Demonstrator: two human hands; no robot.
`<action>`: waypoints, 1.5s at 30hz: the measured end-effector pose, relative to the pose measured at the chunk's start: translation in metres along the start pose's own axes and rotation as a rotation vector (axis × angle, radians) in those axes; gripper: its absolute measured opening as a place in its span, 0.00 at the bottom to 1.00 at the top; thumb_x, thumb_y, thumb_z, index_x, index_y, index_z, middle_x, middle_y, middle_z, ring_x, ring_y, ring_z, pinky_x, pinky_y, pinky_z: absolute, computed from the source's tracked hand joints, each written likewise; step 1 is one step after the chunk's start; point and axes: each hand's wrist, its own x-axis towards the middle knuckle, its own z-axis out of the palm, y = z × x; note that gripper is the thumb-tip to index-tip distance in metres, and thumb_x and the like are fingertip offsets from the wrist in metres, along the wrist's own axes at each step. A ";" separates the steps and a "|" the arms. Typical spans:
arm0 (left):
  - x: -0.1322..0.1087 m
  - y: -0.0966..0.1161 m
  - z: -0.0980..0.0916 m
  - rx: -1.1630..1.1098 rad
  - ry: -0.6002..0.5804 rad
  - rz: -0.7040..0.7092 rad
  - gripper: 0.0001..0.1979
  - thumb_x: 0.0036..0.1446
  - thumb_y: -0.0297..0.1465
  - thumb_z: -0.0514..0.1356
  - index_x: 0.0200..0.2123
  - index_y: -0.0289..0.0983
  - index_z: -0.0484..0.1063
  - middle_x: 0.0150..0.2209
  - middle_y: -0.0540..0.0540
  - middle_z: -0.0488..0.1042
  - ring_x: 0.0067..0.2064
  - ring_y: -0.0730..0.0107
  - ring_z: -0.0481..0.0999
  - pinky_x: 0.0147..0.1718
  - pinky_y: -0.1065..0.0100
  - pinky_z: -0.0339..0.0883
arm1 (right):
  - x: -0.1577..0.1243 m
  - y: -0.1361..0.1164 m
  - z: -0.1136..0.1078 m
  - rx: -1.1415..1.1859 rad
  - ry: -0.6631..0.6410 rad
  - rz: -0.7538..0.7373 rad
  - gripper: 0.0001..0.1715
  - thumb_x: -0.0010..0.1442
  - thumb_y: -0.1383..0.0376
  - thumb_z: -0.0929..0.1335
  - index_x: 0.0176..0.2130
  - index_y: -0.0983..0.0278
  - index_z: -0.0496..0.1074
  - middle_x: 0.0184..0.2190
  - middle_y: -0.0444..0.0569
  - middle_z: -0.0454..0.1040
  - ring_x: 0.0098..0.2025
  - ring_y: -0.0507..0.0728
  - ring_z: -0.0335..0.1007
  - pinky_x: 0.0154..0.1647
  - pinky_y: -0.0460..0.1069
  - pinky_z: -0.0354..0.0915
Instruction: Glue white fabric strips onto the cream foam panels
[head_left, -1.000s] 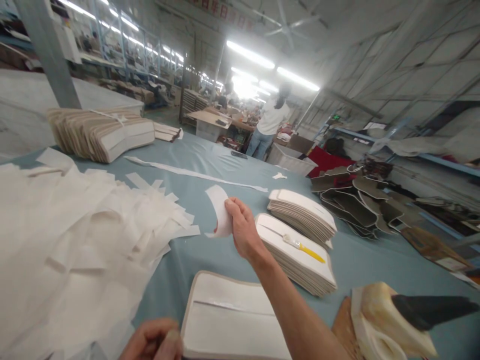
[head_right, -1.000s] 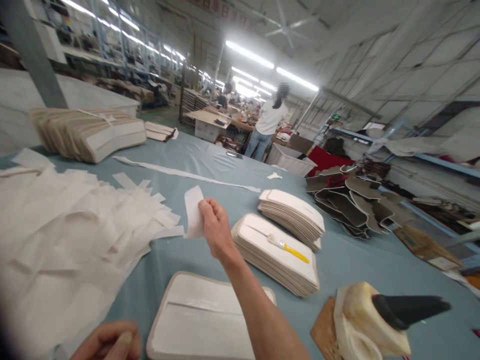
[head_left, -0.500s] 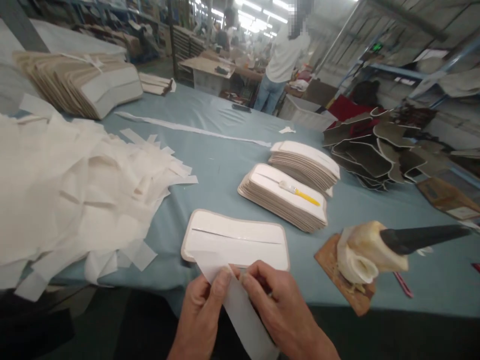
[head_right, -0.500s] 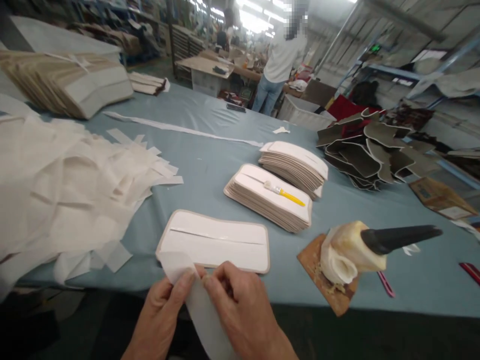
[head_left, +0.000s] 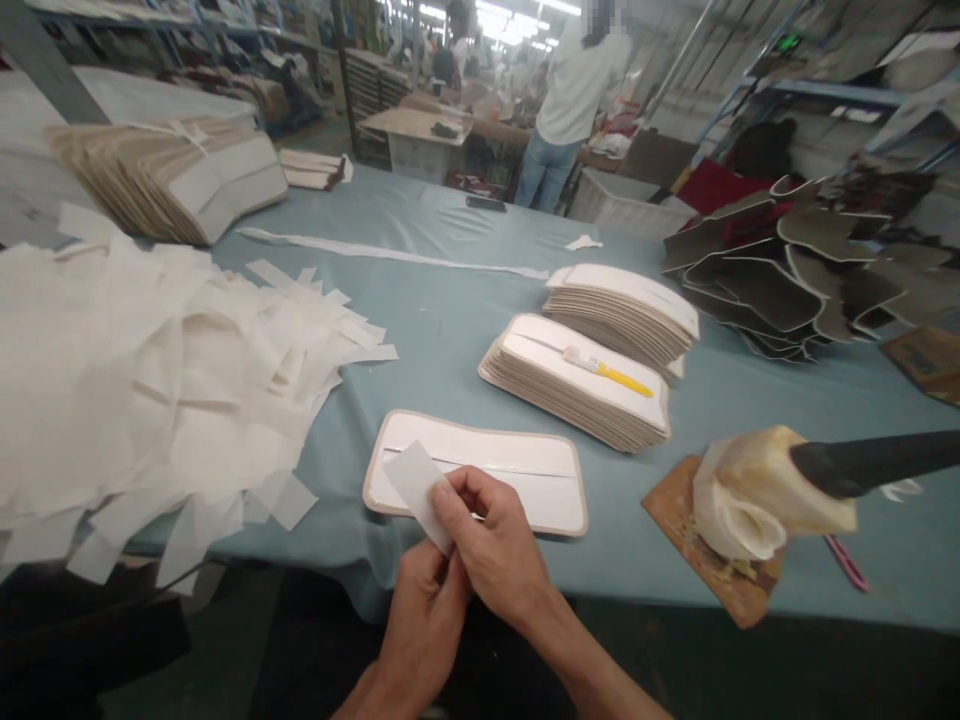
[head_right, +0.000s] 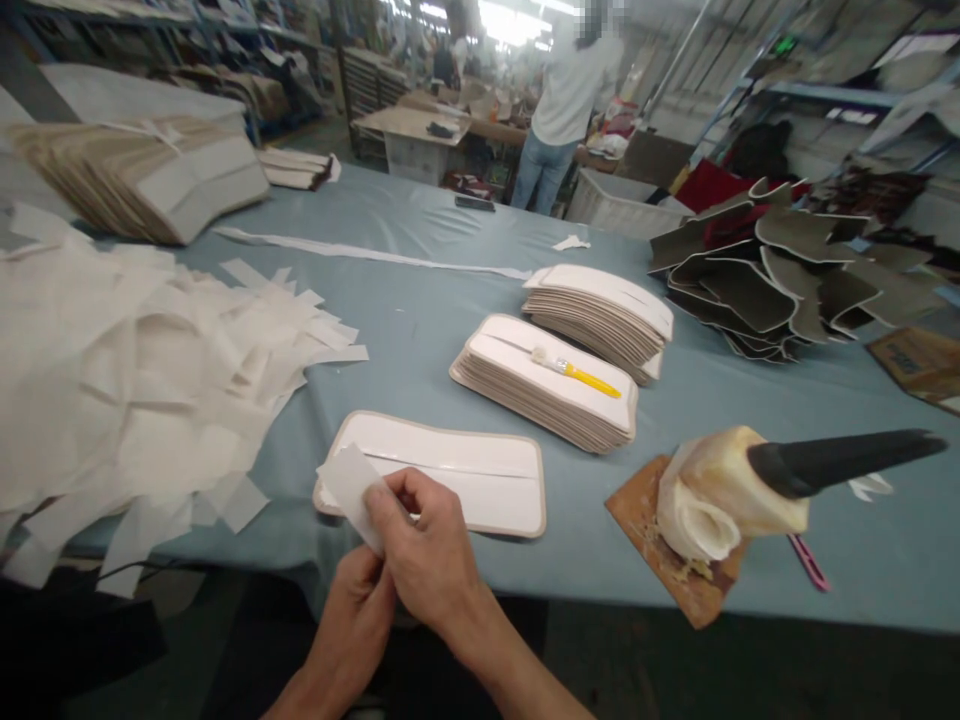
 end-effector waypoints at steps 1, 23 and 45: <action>0.001 -0.002 0.000 0.036 -0.028 0.001 0.25 0.62 0.50 0.60 0.27 0.34 0.77 0.26 0.44 0.78 0.29 0.64 0.74 0.27 0.68 0.67 | 0.005 -0.001 -0.001 -0.001 -0.005 -0.005 0.22 0.62 0.48 0.69 0.32 0.65 0.72 0.25 0.43 0.70 0.28 0.50 0.61 0.29 0.45 0.59; 0.042 -0.021 -0.108 0.982 0.324 0.732 0.06 0.66 0.26 0.63 0.45 0.36 0.74 0.44 0.42 0.80 0.44 0.61 0.78 0.48 0.61 0.71 | 0.110 -0.010 -0.014 -0.586 -0.431 0.144 0.16 0.63 0.54 0.69 0.31 0.64 0.73 0.22 0.39 0.65 0.26 0.49 0.56 0.28 0.46 0.52; 0.043 -0.025 -0.107 0.801 0.324 0.663 0.11 0.63 0.18 0.63 0.46 0.35 0.73 0.45 0.45 0.78 0.48 0.74 0.78 0.55 0.73 0.71 | 0.125 -0.013 -0.007 -0.809 -0.427 0.233 0.17 0.65 0.57 0.71 0.28 0.64 0.73 0.24 0.39 0.68 0.28 0.50 0.59 0.32 0.47 0.52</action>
